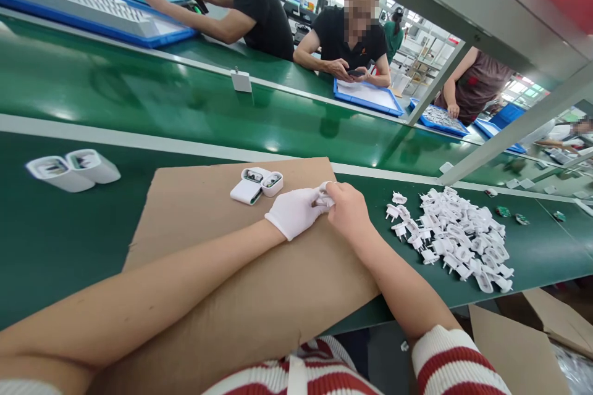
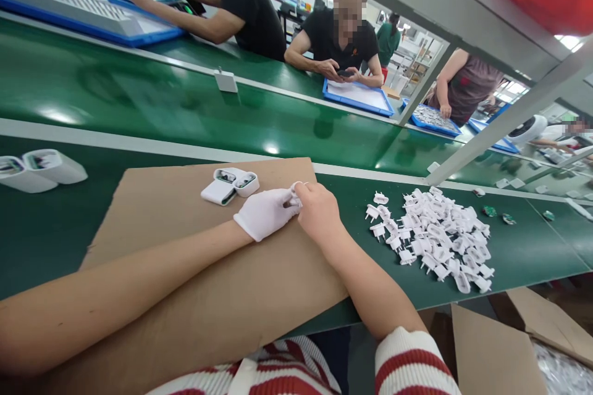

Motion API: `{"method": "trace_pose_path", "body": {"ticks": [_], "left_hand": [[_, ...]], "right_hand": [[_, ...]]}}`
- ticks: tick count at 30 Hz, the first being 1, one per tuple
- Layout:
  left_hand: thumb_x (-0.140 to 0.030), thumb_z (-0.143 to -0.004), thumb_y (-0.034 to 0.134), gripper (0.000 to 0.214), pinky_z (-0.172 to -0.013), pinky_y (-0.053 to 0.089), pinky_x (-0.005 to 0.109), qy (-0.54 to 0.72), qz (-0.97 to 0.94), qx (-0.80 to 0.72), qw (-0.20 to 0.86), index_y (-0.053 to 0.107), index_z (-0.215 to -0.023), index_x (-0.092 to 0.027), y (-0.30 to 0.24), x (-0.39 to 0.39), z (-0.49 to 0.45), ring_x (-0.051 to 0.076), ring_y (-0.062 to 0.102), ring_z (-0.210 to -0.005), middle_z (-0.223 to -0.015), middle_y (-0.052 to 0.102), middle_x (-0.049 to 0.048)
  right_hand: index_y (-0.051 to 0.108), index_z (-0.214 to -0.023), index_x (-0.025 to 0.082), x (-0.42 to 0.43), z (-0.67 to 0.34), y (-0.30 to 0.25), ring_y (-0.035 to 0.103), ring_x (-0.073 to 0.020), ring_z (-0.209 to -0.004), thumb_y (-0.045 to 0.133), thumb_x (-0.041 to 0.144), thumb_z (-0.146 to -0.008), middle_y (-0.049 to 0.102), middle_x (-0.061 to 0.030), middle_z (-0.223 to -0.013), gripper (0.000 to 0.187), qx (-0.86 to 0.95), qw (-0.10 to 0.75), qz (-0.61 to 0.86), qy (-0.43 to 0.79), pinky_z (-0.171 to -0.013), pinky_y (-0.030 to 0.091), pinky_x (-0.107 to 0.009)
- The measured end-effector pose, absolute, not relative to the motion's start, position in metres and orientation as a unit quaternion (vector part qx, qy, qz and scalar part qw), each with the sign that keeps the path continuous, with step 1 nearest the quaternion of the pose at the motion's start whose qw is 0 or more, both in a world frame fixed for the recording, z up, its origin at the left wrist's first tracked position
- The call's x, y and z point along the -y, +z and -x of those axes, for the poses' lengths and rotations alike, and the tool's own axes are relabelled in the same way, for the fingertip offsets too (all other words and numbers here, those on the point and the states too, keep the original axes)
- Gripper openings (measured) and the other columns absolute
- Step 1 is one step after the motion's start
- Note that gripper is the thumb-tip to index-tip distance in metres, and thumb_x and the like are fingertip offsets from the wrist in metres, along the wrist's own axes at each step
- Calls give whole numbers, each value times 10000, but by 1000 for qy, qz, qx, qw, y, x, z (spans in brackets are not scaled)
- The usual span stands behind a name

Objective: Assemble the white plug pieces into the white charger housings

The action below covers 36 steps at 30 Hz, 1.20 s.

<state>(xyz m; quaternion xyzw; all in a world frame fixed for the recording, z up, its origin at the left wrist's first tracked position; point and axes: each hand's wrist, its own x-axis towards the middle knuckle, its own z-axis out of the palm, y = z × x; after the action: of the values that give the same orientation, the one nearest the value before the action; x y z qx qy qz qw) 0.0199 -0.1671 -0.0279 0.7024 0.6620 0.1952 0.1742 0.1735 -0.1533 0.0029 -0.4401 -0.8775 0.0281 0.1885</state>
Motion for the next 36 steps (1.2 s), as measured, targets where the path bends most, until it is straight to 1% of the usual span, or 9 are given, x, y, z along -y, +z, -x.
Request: {"method": "trace_pose_path", "body": {"ticks": [3,7,10,14,19,22,26,32,36], "left_hand": [[-476,-888,585,278,-745,480,358,194,-707,-655,183,720,-867,-233,-26,164,-18,300,729,-944,-956,773,68],[-515,-852,609,300,-766,508,344,221,-708,-607,284,685,-813,-227,-29,152,-10,277,730,-901,-890,770,38],[-556,-819,647,335,-807,526,333,250,-700,-590,316,713,-897,-237,-34,146,-6,267,729,-922,-948,785,17],[-569,-798,682,366,-826,532,330,262,-691,-595,315,735,-963,-247,-41,149,-8,261,725,-934,-989,790,11],[-602,-825,668,384,-824,529,324,270,-684,-600,315,742,-967,-253,-40,154,-12,256,723,-933,-977,789,-1],[-573,-864,643,404,-855,525,319,266,-686,-610,296,746,-1136,-293,-37,156,-15,257,728,-998,-1082,792,-11],[-509,-896,629,448,-880,529,325,232,-677,-651,254,696,-1302,-332,-35,162,-18,270,731,-1053,-1146,786,-4],[-542,-900,605,380,-859,549,331,191,-699,-664,186,725,-1158,-290,-29,163,-20,297,720,-1093,-1201,759,45],[-545,-840,637,342,-853,538,329,148,-710,-648,233,732,-955,-238,-14,147,-17,286,725,-955,-1004,767,60]], "right_hand": [[624,-969,235,153,-174,1,609,-224,-863,477,-32,-669,690,-34,-904,428,871,200,445,53,-686,398,-274],[661,-1022,240,147,-175,-7,659,-224,-930,498,-9,-689,734,-29,-988,447,834,271,467,116,-770,479,-288],[683,-1041,236,139,-181,-13,699,-200,-938,537,26,-732,759,-17,-1039,401,792,332,451,243,-856,535,-301],[702,-967,217,131,-194,-13,723,-176,-928,567,58,-751,773,0,-993,300,756,348,406,378,-903,555,-296],[645,-885,223,136,-190,-4,681,-180,-900,502,-2,-698,733,5,-946,326,814,313,414,261,-820,509,-274],[568,-834,233,140,-182,3,640,-190,-839,486,-27,-654,700,9,-885,326,836,263,452,170,-704,433,-258],[514,-814,243,142,-181,8,654,-190,-838,515,-15,-659,707,20,-882,301,840,230,460,170,-684,408,-248],[607,-891,261,141,-180,-7,722,-186,-913,560,-5,-711,753,35,-956,325,793,289,472,256,-824,527,-286],[659,-1194,276,129,-195,-9,737,-182,-1011,652,89,-801,763,-2,-1159,434,745,343,450,354,-953,566,-320]]}}
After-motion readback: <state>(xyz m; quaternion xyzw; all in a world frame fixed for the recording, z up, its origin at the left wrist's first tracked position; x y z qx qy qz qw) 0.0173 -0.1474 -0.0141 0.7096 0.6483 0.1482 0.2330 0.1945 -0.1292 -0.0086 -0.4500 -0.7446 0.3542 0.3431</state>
